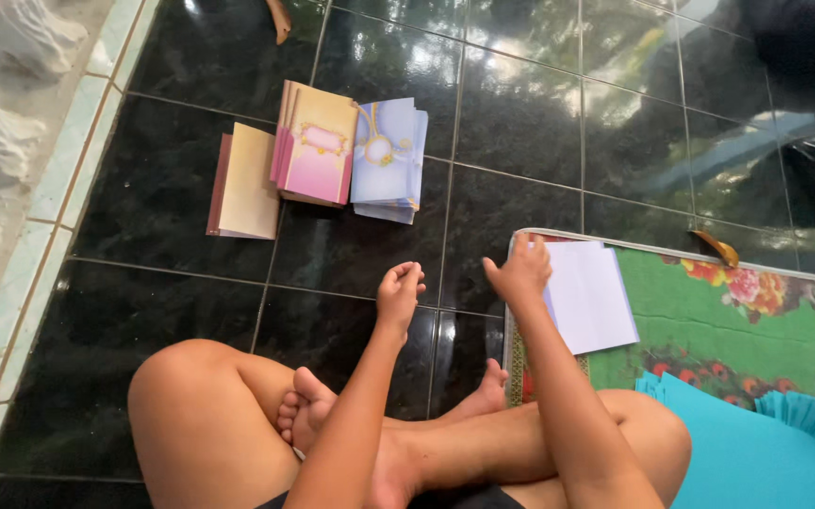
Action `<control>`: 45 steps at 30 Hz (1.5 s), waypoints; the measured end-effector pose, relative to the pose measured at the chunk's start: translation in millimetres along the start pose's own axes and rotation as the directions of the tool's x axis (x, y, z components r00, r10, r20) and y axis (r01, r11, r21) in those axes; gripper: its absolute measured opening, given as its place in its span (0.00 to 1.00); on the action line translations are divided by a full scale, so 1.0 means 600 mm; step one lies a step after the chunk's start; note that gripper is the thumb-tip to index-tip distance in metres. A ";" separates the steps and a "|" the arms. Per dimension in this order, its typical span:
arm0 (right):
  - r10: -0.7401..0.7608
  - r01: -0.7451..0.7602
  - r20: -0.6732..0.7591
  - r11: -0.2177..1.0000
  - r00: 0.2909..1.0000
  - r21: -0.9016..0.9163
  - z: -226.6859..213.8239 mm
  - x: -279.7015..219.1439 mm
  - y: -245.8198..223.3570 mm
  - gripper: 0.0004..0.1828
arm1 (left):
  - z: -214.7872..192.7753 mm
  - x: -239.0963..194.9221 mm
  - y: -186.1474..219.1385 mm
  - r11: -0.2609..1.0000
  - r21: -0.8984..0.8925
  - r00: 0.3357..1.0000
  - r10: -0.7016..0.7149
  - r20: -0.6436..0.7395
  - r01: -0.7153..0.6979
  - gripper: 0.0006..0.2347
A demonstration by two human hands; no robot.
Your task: The person sits on the floor and folds a stack of light purple papers by hand. They repeatedly pick up a sheet, fold it in half, and place it on a growing pile. A black cat walks into the frame and sits nearby.
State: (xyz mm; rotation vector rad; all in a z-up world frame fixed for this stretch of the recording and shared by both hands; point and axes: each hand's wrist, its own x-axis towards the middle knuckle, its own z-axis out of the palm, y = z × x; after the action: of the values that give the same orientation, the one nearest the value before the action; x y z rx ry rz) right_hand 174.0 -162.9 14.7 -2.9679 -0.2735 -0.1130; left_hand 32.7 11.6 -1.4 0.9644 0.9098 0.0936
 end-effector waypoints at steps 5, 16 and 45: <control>0.352 -0.356 0.413 0.932 0.840 -0.069 -0.087 -0.048 0.060 0.61 | 0.001 0.038 -0.071 0.990 0.108 0.995 0.092 0.030 -0.095 0.17; 0.058 -0.055 0.286 0.998 0.956 -0.019 0.090 -0.026 0.115 0.23 | -0.034 0.012 -0.094 0.897 0.388 0.977 0.180 0.118 -0.212 0.16; -0.488 0.488 -0.037 0.860 0.872 0.149 0.065 -0.134 -0.017 0.37 | -0.087 0.025 -0.064 -0.153 0.960 0.784 0.554 0.279 -0.234 0.14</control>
State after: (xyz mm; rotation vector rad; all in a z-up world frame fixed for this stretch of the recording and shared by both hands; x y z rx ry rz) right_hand 95.6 -160.7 -29.4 -2.6749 -0.9863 -0.1393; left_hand -6.6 30.4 -51.9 2.7810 0.7369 0.0832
